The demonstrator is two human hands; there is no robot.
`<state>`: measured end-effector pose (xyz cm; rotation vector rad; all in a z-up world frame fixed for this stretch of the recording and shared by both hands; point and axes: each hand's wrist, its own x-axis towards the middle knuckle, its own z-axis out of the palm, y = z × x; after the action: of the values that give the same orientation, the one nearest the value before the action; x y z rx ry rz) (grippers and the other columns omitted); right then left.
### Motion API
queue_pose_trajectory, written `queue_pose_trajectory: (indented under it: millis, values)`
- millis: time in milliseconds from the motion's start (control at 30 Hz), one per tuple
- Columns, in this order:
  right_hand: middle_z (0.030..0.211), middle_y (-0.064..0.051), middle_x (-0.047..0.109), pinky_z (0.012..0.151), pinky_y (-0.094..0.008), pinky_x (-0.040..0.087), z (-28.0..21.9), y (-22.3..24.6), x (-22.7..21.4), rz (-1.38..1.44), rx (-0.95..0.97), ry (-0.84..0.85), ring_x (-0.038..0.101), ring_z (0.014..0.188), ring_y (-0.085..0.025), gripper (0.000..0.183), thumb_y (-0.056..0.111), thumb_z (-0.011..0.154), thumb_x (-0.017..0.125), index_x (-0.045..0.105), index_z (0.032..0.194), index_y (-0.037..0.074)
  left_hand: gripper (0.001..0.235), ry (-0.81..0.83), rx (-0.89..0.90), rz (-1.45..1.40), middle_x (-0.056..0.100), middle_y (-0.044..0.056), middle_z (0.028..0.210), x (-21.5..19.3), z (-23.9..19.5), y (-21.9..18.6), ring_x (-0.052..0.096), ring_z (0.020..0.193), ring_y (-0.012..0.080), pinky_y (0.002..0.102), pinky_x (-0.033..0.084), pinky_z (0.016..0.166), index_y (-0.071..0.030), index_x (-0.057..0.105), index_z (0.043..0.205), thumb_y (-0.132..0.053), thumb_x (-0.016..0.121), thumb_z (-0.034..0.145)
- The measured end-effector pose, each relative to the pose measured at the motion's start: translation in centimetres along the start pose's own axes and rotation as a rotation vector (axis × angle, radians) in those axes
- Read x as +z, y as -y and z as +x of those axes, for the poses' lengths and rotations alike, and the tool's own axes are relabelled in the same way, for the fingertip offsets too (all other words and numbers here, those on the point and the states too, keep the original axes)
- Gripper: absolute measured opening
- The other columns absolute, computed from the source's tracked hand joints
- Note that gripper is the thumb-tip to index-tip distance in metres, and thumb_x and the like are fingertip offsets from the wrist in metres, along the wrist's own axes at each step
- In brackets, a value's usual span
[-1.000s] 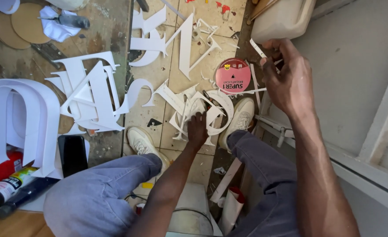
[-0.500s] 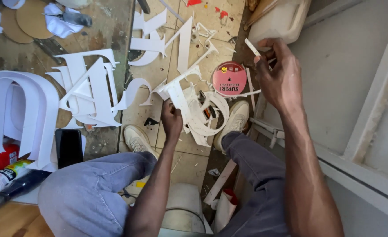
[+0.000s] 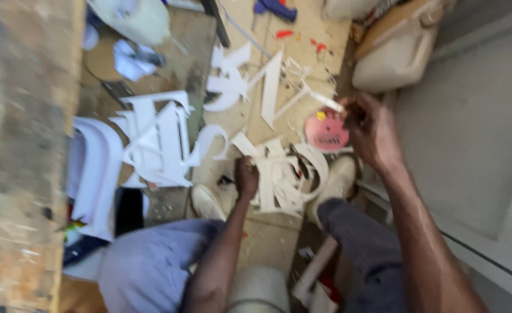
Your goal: Assembling 3D sign letters by applying adhesive strips and joining plastic components.
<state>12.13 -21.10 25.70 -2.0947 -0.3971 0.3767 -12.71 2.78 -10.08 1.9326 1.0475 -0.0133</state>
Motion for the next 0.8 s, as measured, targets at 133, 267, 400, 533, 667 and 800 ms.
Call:
queue_pose_trajectory:
  millis: [133, 267, 400, 533, 667, 800]
  values:
    - [0.098, -0.021, 0.080, 0.078, -0.048, 0.059, -0.3, 1.7, 2.5, -0.048, 0.152, 0.057, 0.083, 0.085, -0.037, 0.027, 0.000, 0.102, 0.067, 0.078, 0.125, 0.006, 0.032, 0.134, 0.047, 0.031, 0.076, 0.010, 0.123, 3.6, 6.4, -2.3, 0.078, 0.118, 0.0359, 0.047, 0.063, 0.103, -0.016, 0.074, 0.126, -0.028, 0.087, 0.099]
    - [0.099, -0.022, 0.080, 0.077, -0.048, 0.061, 0.4, 1.2, 2.0, -0.009, 0.267, 0.072, 0.084, 0.085, -0.037, 0.021, 0.008, 0.104, 0.066, 0.075, 0.124, 0.005, 0.045, 0.178, 0.106, 0.073, 0.069, 0.015, 0.142, 7.5, 12.7, -5.8, 0.070, 0.136, 0.0412, 0.055, 0.059, 0.111, -0.015, 0.065, 0.144, -0.031, 0.077, 0.104]
    - [0.097, -0.023, 0.077, 0.083, -0.047, 0.063, -0.4, 0.6, 1.9, 0.157, 0.355, 0.083, 0.083, 0.084, -0.035, 0.023, 0.009, 0.104, 0.064, 0.074, 0.122, 0.000, 0.076, 0.138, 0.057, 0.220, 0.058, 0.016, 0.164, 11.1, 17.3, -8.6, 0.059, 0.149, 0.0427, 0.066, 0.054, 0.118, -0.013, 0.045, 0.166, -0.050, 0.074, 0.107]
    - [0.091, -0.022, 0.084, 0.078, -0.050, 0.062, -1.4, 6.2, -0.8, -0.048, 0.408, 0.086, 0.087, 0.083, -0.040, 0.019, 0.015, 0.104, 0.067, 0.076, 0.121, 0.009, 0.090, 0.100, 0.005, 0.297, 0.057, 0.019, 0.160, 12.9, 18.5, -10.0, 0.058, 0.147, 0.0442, 0.064, 0.052, 0.117, -0.014, 0.036, 0.170, -0.046, 0.084, 0.100]
    - [0.093, -0.025, 0.083, 0.081, -0.056, 0.060, -1.3, 3.6, -1.6, -0.126, 0.370, 0.058, 0.082, 0.091, -0.048, 0.021, 0.014, 0.104, 0.069, 0.074, 0.124, 0.012, 0.095, 0.220, -0.004, 0.032, 0.052, 0.027, 0.164, 13.1, 18.3, -13.0, 0.049, 0.156, 0.0515, 0.062, 0.046, 0.127, -0.005, 0.043, 0.170, -0.031, 0.092, 0.093]
    - [0.089, -0.016, 0.082, 0.083, -0.046, 0.061, -1.4, 4.1, -2.0, -0.029, 0.290, -0.042, 0.084, 0.083, -0.032, 0.016, 0.009, 0.108, 0.065, 0.075, 0.121, 0.009, 0.090, 0.353, 0.113, -0.193, 0.059, 0.027, 0.156, 9.3, 13.1, -17.4, 0.055, 0.154, 0.0504, 0.061, 0.048, 0.130, -0.002, 0.054, 0.165, -0.022, 0.093, 0.086]
